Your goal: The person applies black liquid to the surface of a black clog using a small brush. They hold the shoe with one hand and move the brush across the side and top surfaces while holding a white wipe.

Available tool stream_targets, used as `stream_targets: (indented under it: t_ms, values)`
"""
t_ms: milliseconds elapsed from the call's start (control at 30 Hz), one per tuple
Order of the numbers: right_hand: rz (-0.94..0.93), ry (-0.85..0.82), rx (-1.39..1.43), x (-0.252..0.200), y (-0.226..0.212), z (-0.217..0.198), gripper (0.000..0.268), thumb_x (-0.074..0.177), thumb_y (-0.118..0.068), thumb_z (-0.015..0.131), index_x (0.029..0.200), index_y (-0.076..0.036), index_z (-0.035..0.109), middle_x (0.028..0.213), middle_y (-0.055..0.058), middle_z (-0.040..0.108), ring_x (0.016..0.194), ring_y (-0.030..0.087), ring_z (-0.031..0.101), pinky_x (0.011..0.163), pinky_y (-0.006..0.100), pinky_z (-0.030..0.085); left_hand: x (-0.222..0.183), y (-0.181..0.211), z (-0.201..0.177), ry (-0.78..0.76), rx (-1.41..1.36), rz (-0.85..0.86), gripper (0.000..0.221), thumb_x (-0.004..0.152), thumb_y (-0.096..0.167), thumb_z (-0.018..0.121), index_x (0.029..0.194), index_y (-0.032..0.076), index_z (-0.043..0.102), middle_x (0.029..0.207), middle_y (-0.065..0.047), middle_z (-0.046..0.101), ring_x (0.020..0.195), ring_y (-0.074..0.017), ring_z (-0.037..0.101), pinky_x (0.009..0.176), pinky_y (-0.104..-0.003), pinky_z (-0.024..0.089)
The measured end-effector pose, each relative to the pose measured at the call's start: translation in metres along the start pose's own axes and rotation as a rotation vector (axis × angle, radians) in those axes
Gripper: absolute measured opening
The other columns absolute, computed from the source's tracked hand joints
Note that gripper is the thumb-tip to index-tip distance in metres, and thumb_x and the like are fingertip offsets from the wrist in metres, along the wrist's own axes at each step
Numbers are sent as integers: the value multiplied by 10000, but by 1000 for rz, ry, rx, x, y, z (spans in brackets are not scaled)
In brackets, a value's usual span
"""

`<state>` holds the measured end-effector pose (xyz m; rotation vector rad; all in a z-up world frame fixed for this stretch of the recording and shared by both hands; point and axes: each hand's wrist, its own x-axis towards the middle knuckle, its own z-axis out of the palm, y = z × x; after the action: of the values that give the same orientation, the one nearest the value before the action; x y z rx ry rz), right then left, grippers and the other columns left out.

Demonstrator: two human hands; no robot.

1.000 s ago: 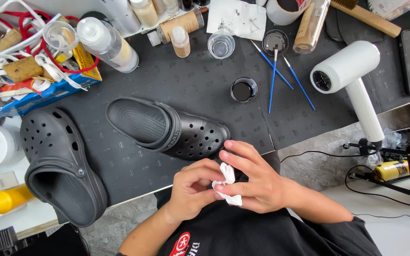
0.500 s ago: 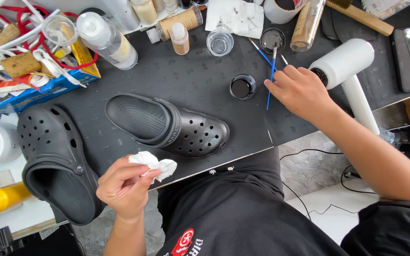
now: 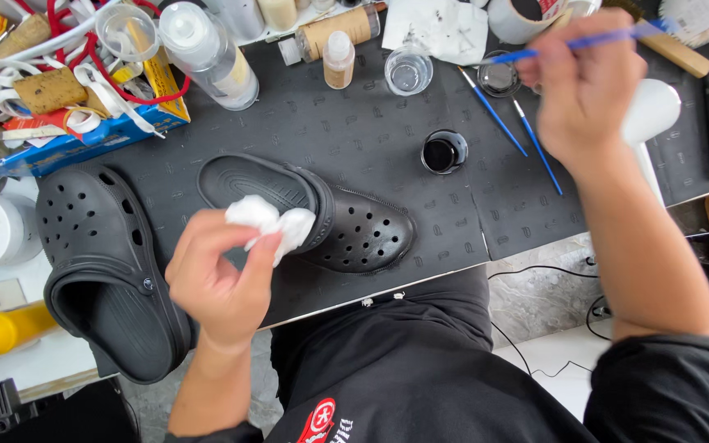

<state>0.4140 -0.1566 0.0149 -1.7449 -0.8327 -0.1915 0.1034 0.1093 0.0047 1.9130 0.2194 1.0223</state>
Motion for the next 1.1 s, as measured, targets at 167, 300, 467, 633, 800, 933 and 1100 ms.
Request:
stream_targets:
  t_ms: [167, 300, 467, 633, 800, 933, 1100]
  values:
    - [-195, -233, -264, 33, 34, 65, 56, 1126, 13, 571, 1093, 49, 597, 879, 123, 722, 844, 205, 757, 742, 324, 562, 74, 3, 28, -207, 377, 133, 169, 913, 14, 860, 938, 38, 695, 934, -57, 713, 847, -243, 659, 775, -337, 514]
    - [-215, -326, -287, 35, 50, 79, 109, 1151, -33, 609, 1061, 28, 600, 839, 120, 706, 793, 222, 738, 705, 330, 533, 94, -11, 41, -214, 356, -34, 156, 890, 40, 864, 948, 45, 719, 927, -52, 724, 809, -207, 668, 725, -336, 519]
    - [-200, -328, -291, 32, 55, 79, 121, 1172, -34, 609, 1065, 22, 602, 843, 100, 719, 758, 203, 736, 705, 314, 540, 84, -14, 41, -183, 289, -62, 162, 898, 10, 870, 973, 35, 728, 989, -78, 744, 837, -199, 681, 727, -302, 536]
    - [-206, -346, -306, 36, 53, 78, 114, 1162, -31, 593, 1061, 19, 605, 845, 91, 721, 780, 199, 745, 693, 295, 540, 79, -12, 41, -175, 267, -46, 188, 913, -9, 881, 1000, 22, 717, 981, -101, 737, 876, -212, 704, 749, -281, 549]
    - [-229, -338, -273, 40, 47, 80, 82, 1134, 23, 576, 1072, 63, 612, 857, 116, 719, 847, 198, 757, 737, 284, 570, 77, -12, 44, -182, 247, -45, 196, 918, -14, 876, 1019, 23, 712, 999, -106, 740, 898, -221, 721, 790, -286, 559]
    - [-133, -416, -198, 43, 42, 76, 111, 1137, 47, 589, 1033, 79, 614, 895, 121, 725, 842, 187, 757, 739, 269, 590, 77, -12, 44, -188, 252, -57, 198, 908, -9, 878, 1013, 22, 713, 1031, -110, 741, 896, -228, 722, 792, -290, 560]
    - [-198, -391, -248, 44, 38, 78, 122, 1125, 45, 590, 1014, 85, 622, 860, 133, 718, 834, 203, 755, 710, 280, 569, 75, -13, 47, -178, 256, -75, 193, 923, -3, 873, 1022, 26, 711, 998, -111, 742, 914, -230, 730, 807, -292, 564]
